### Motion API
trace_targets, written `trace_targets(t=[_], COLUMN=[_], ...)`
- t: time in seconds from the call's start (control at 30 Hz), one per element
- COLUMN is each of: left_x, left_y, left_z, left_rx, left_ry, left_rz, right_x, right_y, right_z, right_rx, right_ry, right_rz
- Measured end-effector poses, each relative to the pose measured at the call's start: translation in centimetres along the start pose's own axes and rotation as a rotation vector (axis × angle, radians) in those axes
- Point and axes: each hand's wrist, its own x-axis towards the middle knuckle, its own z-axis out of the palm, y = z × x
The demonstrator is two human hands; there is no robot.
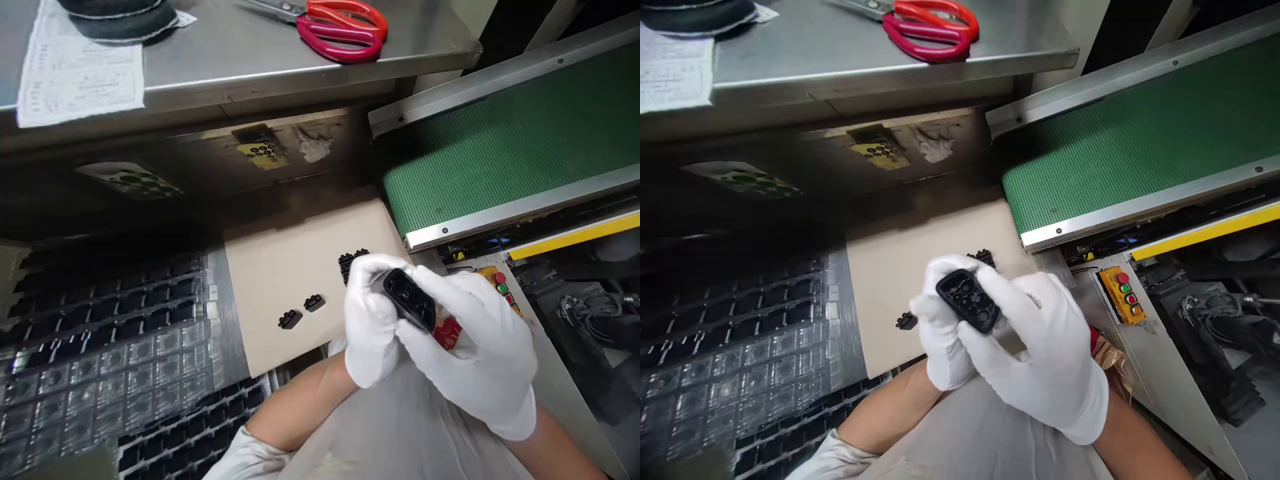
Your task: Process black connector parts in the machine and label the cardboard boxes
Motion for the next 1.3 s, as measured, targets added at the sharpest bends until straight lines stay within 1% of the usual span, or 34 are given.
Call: trace_targets(t=[0.03,0.07,0.1,0.17,0.23,0.27,0.4,0.5,0.6,0.7,0.8,0.97,1.1,1.3], left_x=[0.1,0.2,0.4,1.0,1.7,2.0,2.7,2.8,2.8,3.0,3.2,2.9,2.3,1.5], left_y=[-0.2,-0.4,-0.6,-1.1,-1.6,-1.8,-2.1,-1.8,-1.5,-1.5,-1.6,-1.7,-1.8,-3.0], left_z=[-0.3,-0.7,-1.1,-1.9,-2.7,-3.0,-3.5,-3.5,-3.5,-3.7,-3.9,-4.2,-3.6,-1.7], left_rx=[0.06,0.111,0.154,0.209,0.246,0.264,0.304,0.348,0.39,0.398,0.388,0.368,0.346,0.26], left_ry=[0.016,0.006,-0.043,-0.196,-0.313,-0.352,-0.432,-0.465,-0.478,-0.537,-0.556,-0.554,-0.51,-0.4], left_rz=[0.17,0.339,0.476,0.651,0.767,0.801,0.904,0.952,0.943,0.967,0.996,0.993,0.949,0.911], right_x=[-0.1,-0.2,-0.3,-0.6,-1.0,-1.1,-1.7,-2.1,-2.3,-2.5,-2.6,-2.7,-2.7,-3.1], right_y=[0.2,0.5,0.9,1.6,2.2,2.4,2.8,3.0,3.1,3.2,3.4,3.6,3.6,3.9], right_z=[-0.1,-0.2,-0.3,-0.3,-0.3,-0.2,0.0,0.2,0.5,0.8,0.9,0.9,0.5,-0.6], right_rx=[0.032,0.063,0.091,0.145,0.198,0.225,0.35,0.41,0.465,0.51,0.537,0.571,0.556,0.535], right_ry=[0.013,0.025,0.035,0.061,0.09,0.1,0.094,0.096,0.135,0.16,0.157,0.144,0.143,0.172], right_rz=[-0.002,0.002,0.005,0.0,-0.008,-0.007,0.057,0.102,0.117,0.121,0.11,0.065,0.0,-0.048])
